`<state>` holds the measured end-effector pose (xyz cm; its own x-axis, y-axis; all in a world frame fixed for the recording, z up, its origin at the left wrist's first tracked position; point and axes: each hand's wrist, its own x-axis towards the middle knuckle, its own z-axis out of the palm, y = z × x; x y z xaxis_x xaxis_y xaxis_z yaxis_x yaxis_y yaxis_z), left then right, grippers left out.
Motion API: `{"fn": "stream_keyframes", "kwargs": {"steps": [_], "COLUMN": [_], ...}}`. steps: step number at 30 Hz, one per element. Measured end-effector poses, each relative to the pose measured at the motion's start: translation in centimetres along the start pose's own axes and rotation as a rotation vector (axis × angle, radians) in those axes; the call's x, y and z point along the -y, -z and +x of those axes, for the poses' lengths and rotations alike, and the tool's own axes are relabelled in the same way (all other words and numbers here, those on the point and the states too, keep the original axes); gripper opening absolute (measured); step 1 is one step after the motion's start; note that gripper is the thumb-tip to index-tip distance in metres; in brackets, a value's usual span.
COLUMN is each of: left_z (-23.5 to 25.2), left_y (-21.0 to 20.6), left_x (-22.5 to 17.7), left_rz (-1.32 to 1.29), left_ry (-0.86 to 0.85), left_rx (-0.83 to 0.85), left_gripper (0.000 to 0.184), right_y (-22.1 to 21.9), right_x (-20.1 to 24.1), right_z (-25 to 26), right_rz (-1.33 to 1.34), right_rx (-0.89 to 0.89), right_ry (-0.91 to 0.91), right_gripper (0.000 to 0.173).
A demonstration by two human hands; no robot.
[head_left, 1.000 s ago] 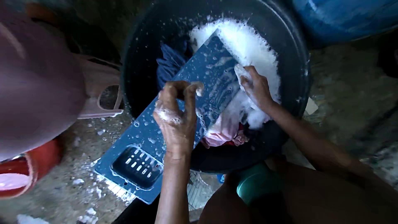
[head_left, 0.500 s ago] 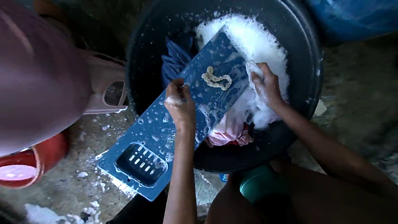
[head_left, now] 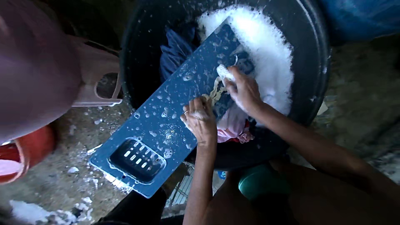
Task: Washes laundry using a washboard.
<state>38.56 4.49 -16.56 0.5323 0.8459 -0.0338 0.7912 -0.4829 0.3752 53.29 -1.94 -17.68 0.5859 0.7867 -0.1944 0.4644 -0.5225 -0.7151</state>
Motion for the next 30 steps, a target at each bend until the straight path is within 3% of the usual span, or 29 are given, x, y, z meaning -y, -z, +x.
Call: {"fn": "stream_keyframes", "kwargs": {"steps": [2,4,6,9,11,14,16,18,20,24,26,30], "left_z": [-0.8,-1.1,-1.1,-1.2,-1.0,-1.4,-1.1,-1.3,-0.9,-1.1,-1.0,-0.6], "left_y": [-0.5,-0.9,-1.5,-2.0,-2.3,-2.3,-2.2,-2.3,-2.4,-2.4,-2.5,-2.4], "left_x": [0.7,1.1,1.4,1.4,1.4,1.3,1.5,1.7,1.3,1.4,1.7,1.4], "left_rz": [0.034,0.019,0.046,0.067,0.063,0.057,0.054,0.086,0.103,0.075,0.068,0.083], "left_ry": [0.007,-0.002,-0.039,-0.071,-0.053,-0.011,-0.017,-0.039,-0.045,-0.043,-0.05,-0.036], "left_rx": [-0.086,-0.085,-0.096,-0.1,-0.118,-0.104,-0.089,-0.089,-0.098,-0.07,-0.074,-0.079], "left_gripper": [0.026,0.028,0.027,0.025,0.026,0.027,0.03,0.035,0.041,0.038,0.031,0.029], "right_y": [-1.6,-3.5,-2.8,0.9,0.8,-3.4,-3.2,-1.3,0.2,-3.6,-2.8,3.6], "right_x": [2.4,1.7,-1.0,-2.4,-0.5,1.4,-0.9,-2.3,-1.2,1.5,-1.2,-6.4], "right_z": [-2.1,-2.8,-0.6,3.2,2.3,-2.1,-0.6,2.4,3.5,-1.5,-0.4,4.9], "right_rz": [-0.032,-0.108,-0.246,-0.358,-0.277,-0.144,-0.224,-0.333,-0.353,-0.175,-0.235,-0.463], "right_rx": [-0.024,-0.015,-0.003,-0.02,-0.113,-0.066,-0.019,-0.03,-0.066,-0.044,0.011,-0.07], "right_ry": [0.189,0.366,0.282,-0.062,0.002,0.302,0.25,0.067,0.001,0.368,0.291,-0.115], "right_gripper": [0.034,0.032,0.036,0.039,0.038,0.035,0.038,0.039,0.038,0.035,0.038,0.042]}}
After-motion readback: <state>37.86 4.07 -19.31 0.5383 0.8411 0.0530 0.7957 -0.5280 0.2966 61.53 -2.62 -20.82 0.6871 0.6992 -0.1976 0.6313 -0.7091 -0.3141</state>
